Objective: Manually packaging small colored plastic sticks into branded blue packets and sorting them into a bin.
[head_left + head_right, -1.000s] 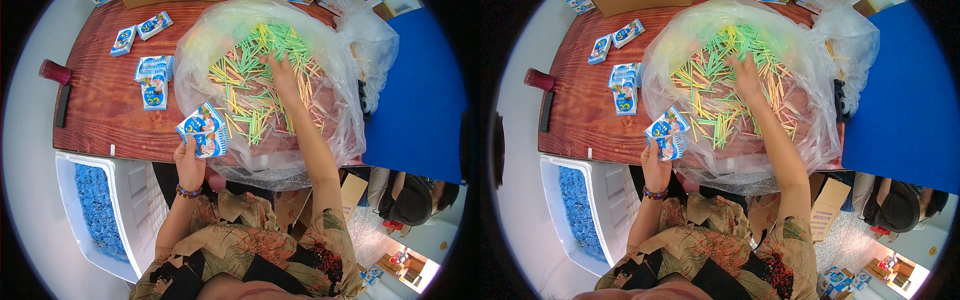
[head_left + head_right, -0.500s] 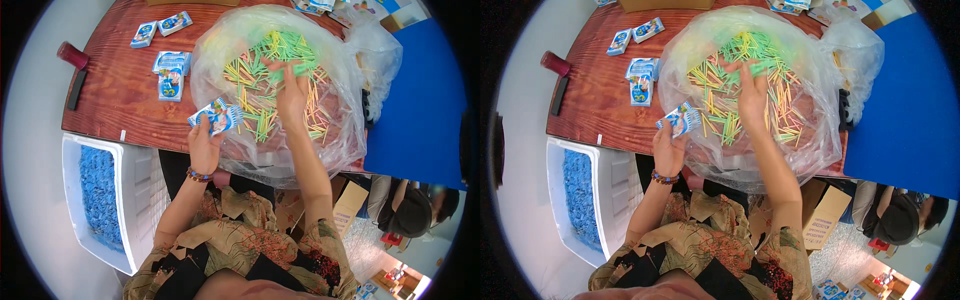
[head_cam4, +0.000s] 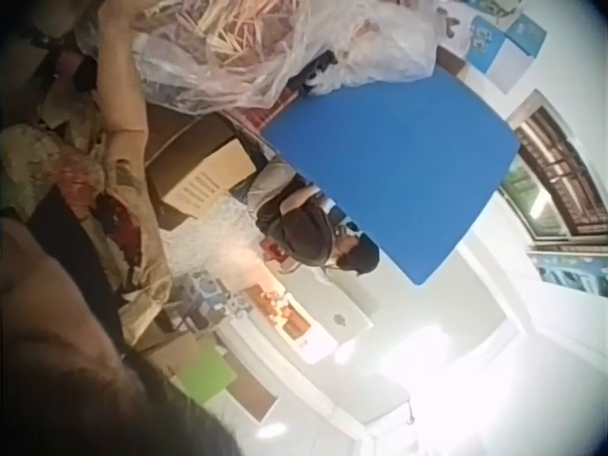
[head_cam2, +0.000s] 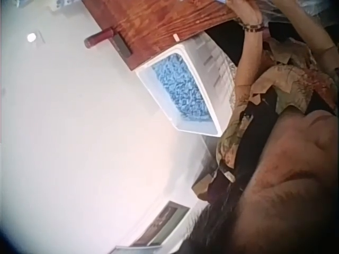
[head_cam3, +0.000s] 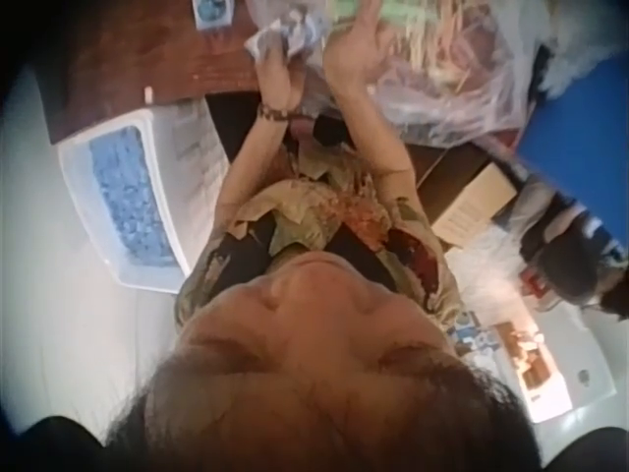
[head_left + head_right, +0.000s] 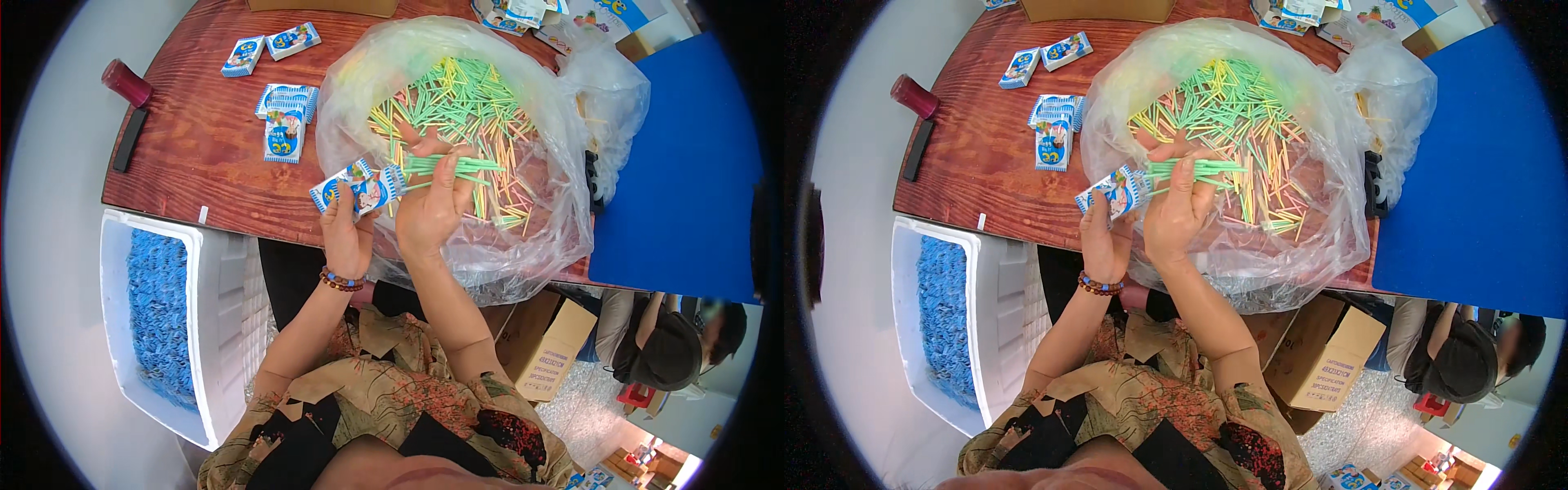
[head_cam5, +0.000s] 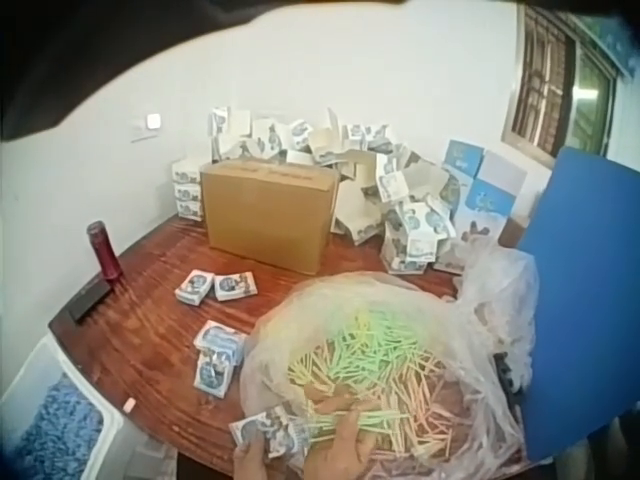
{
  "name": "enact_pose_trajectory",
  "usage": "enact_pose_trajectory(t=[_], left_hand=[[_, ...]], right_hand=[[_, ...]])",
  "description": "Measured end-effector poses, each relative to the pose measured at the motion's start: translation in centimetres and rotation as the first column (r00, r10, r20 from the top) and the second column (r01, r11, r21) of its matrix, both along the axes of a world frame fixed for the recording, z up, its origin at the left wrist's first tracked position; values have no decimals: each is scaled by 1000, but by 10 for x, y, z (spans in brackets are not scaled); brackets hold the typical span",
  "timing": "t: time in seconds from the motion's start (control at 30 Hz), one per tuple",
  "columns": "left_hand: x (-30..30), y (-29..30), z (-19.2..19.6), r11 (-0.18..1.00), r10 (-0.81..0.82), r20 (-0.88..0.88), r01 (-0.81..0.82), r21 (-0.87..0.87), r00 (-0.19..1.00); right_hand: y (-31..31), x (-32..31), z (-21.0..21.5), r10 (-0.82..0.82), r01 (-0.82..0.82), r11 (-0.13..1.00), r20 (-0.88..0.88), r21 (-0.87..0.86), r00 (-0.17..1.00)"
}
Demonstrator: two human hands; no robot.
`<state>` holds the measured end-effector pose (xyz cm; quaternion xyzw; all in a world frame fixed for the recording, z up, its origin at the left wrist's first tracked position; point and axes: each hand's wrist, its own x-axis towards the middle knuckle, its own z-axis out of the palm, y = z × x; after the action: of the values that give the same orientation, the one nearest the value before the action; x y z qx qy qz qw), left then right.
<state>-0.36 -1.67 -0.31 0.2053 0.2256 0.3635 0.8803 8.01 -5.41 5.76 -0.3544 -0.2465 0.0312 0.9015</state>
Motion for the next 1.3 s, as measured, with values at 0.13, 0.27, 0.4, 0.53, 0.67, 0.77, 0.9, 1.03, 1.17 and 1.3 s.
enact_pose_trajectory(t=[0.13,0.27,0.4,0.53,0.67,0.77,0.9,1.03,1.17,1.3], left_hand=[[1,4,-3,1000,18,14,-18,19,1000],[12,3,-3,999,10,25,-10,32,1000],[17,3,-2,1000,21,1,-21,22,1000],[23,-2,1,999,18,-22,-17,37,1000],[27,-5,1,999,33,-11,-32,29,999],[32,-5,0,999,51,-9,-51,16,999],[38,-2,1,1000,-2,9,2,-11,1000],[44,1,-8,999,-32,100,34,-15,995],[49,2,-8,998,-46,151,52,-42,987],[52,1,-2,994,-66,181,80,-69,981]], right_hand=[[-5,-7,4,137,-147,986,-118,-80,983],[-7,-1,-1,136,-160,960,-117,-229,984],[-11,9,-6,97,-79,939,38,-336,995],[-15,19,-13,72,-60,948,24,-311,997],[-17,17,-12,82,-72,936,14,-345,997],[-17,10,-9,116,-112,902,-15,-416,993],[-17,13,-10,96,-83,893,6,-443,995],[-23,27,-13,270,-298,906,-134,-300,954],[-22,32,-11,227,-210,885,-10,-416,974],[-22,34,-13,263,-230,866,14,-444,965]])
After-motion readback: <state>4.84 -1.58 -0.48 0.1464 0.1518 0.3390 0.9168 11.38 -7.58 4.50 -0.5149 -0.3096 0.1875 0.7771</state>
